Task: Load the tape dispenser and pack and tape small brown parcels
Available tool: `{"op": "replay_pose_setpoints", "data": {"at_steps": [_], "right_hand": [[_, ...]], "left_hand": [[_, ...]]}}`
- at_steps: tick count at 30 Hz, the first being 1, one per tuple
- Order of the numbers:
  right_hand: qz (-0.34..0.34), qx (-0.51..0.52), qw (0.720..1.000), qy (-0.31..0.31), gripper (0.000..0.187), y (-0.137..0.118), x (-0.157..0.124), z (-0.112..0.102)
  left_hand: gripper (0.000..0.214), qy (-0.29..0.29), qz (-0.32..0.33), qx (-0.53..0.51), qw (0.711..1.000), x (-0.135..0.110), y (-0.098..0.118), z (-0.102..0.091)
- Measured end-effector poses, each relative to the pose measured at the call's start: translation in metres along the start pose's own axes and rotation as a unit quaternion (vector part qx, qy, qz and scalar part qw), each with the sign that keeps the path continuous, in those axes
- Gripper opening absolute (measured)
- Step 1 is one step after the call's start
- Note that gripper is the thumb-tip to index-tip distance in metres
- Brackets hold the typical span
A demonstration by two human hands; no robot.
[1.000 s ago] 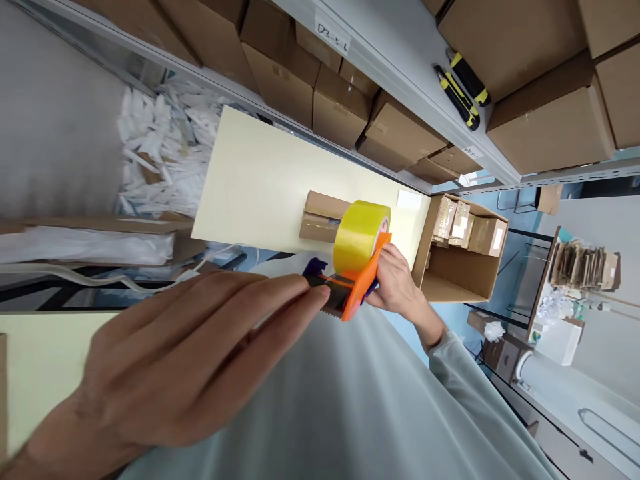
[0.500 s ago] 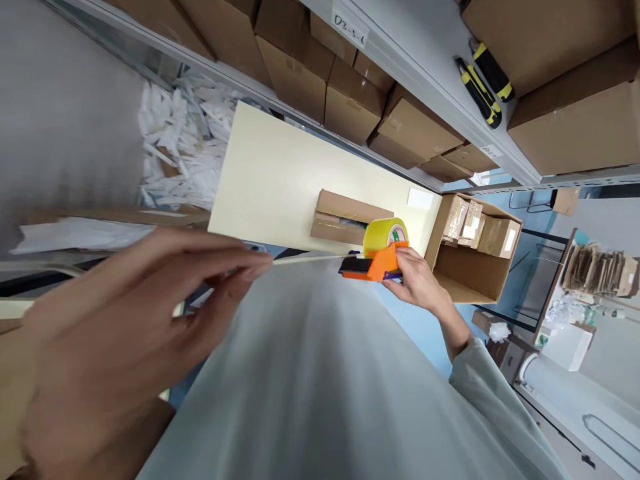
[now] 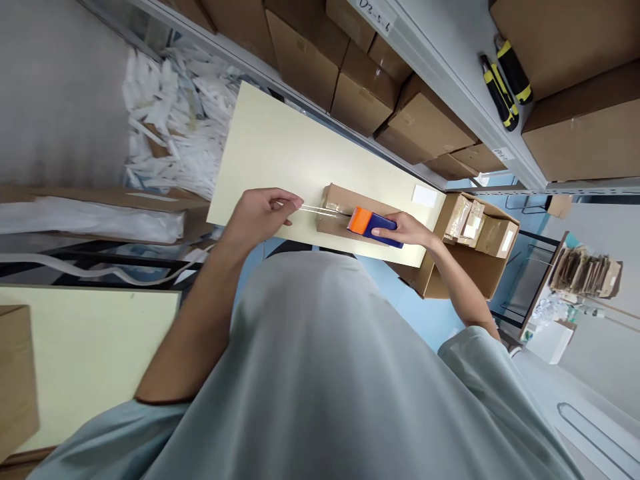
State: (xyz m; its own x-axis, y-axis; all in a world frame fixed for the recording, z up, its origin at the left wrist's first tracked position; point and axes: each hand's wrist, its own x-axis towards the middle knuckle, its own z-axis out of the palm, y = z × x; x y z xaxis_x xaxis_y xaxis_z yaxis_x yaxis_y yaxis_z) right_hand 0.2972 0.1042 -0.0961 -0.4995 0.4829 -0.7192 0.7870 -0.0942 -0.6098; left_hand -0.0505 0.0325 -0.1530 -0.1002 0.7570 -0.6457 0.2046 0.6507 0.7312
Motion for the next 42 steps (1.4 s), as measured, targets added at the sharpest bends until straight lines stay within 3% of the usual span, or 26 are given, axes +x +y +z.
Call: {"op": "replay_pose_setpoints", "data": {"at_steps": [6,13,18,22,25,28,32,36,42], "right_hand": [[0.01,-0.009,1.0,-0.008,0.08,0.003,0.023,-0.004],[0.051,-0.031,0.998,-0.024,0.082,-0.007,0.024,-0.004],[0.076,-0.048,0.996,-0.007,0.082,-0.013,0.023,0.005],[0.086,-0.053,0.995,0.003,0.083,-0.016,0.023,0.008],[0.097,-0.06,0.993,0.013,0.086,-0.017,0.023,0.008],[0.1,-0.065,0.993,0.017,0.089,-0.017,0.024,0.009],[0.09,-0.087,0.992,0.008,0.088,-0.015,0.026,0.009],[0.089,-0.136,0.987,0.002,0.083,-0.015,0.03,0.007],[0.09,-0.206,0.974,-0.008,0.075,-0.026,0.044,0.01]], "left_hand": [[0.034,0.004,0.024,-0.065,0.998,0.025,-0.034,0.01],[0.032,-0.022,0.002,-0.055,0.998,0.06,-0.065,0.019],[0.023,-0.045,-0.007,-0.091,0.995,0.078,-0.076,0.048],[0.026,-0.052,-0.001,-0.106,0.993,0.078,-0.074,0.077],[0.031,-0.023,0.004,-0.093,0.995,0.073,-0.076,0.086],[0.048,0.044,-0.003,-0.058,0.997,0.067,-0.078,0.084],[0.03,0.062,0.04,-0.026,0.997,0.053,-0.068,0.086],[0.024,0.092,0.065,0.028,0.993,0.042,-0.052,0.103],[0.027,0.187,0.022,-0.05,0.981,0.055,-0.059,0.125]]}}
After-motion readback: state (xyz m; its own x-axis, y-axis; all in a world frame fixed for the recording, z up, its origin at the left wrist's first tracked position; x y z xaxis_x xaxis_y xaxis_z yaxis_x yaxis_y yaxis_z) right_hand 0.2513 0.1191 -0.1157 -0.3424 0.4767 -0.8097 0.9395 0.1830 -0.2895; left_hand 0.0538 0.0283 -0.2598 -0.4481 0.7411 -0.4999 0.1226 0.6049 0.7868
